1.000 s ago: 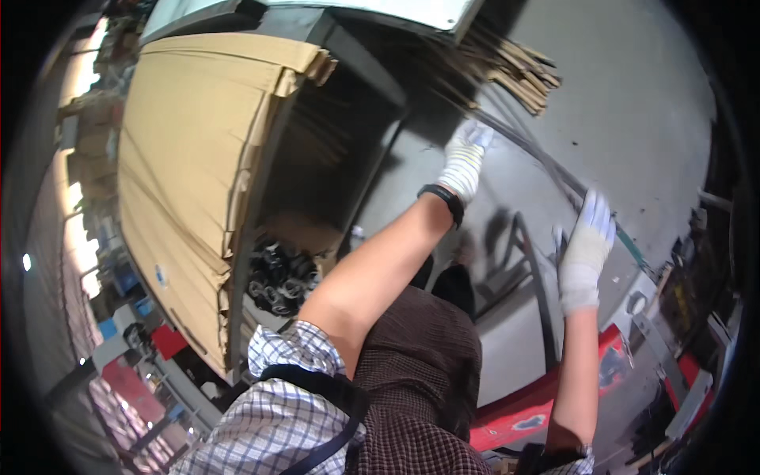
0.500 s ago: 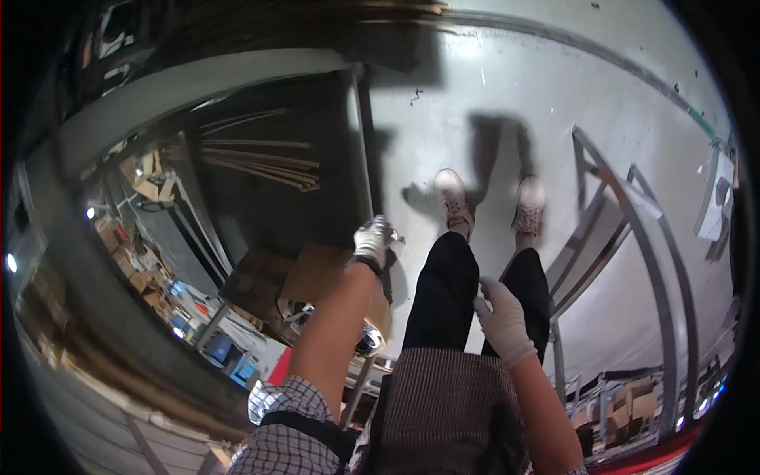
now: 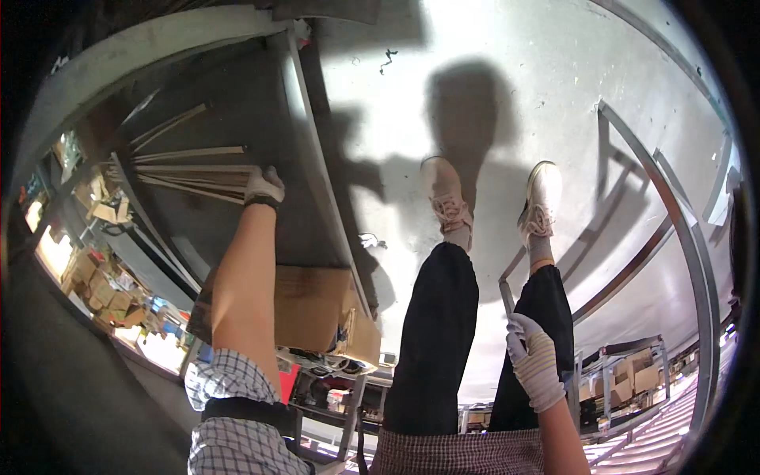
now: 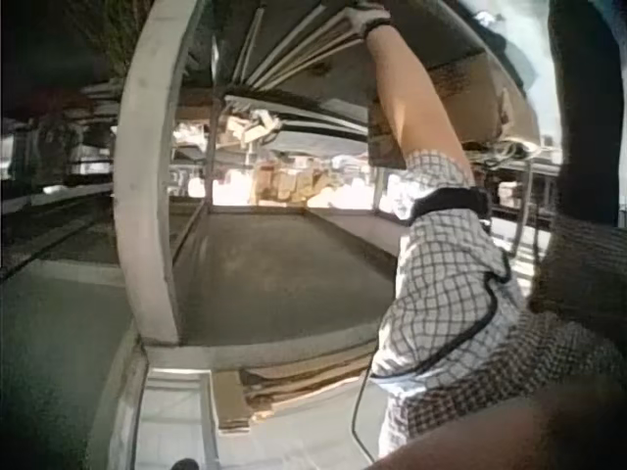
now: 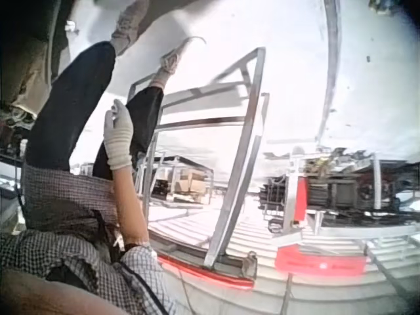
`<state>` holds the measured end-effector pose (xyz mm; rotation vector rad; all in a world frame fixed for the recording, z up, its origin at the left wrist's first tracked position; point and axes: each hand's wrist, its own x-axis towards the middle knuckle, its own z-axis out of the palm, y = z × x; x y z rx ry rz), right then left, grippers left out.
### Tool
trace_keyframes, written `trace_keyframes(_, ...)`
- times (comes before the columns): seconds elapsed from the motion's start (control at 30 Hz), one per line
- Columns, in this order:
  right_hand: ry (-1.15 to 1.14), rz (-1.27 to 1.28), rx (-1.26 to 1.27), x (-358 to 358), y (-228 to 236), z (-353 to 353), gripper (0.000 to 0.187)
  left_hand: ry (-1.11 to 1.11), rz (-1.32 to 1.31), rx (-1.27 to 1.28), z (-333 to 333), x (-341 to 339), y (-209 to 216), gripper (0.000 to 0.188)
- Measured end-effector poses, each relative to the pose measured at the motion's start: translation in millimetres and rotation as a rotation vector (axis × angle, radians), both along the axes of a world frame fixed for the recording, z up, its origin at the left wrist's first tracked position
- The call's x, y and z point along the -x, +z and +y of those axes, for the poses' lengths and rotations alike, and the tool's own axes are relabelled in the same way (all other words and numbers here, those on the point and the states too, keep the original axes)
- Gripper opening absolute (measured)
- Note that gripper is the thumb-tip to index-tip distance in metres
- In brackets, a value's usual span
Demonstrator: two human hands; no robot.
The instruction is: The person is sorting, labeling, and packaging thin wooden or cardboard strips in an industrial setting.
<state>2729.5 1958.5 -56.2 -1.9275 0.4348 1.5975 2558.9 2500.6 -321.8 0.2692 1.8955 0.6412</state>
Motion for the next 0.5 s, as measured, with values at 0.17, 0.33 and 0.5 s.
trace_keyframes(0.17,0.135,-0.088,-0.061,-12.8,9.1,8.8,0.032,-0.011,-0.104,-0.071,-0.9,10.0,11.4,0.032)
trace_keyframes(0.33,0.119,-0.135,-0.141,-22.8,21.9,22.4,0.032,-0.746,0.213,-0.068,19.0,36.6,57.1,0.015)
trace_keyframes(0.5,0.166,-0.206,-0.149,-25.9,20.9,10.7,0.030,-0.053,-0.420,-0.030,-46.2,-18.5,113.1,0.019)
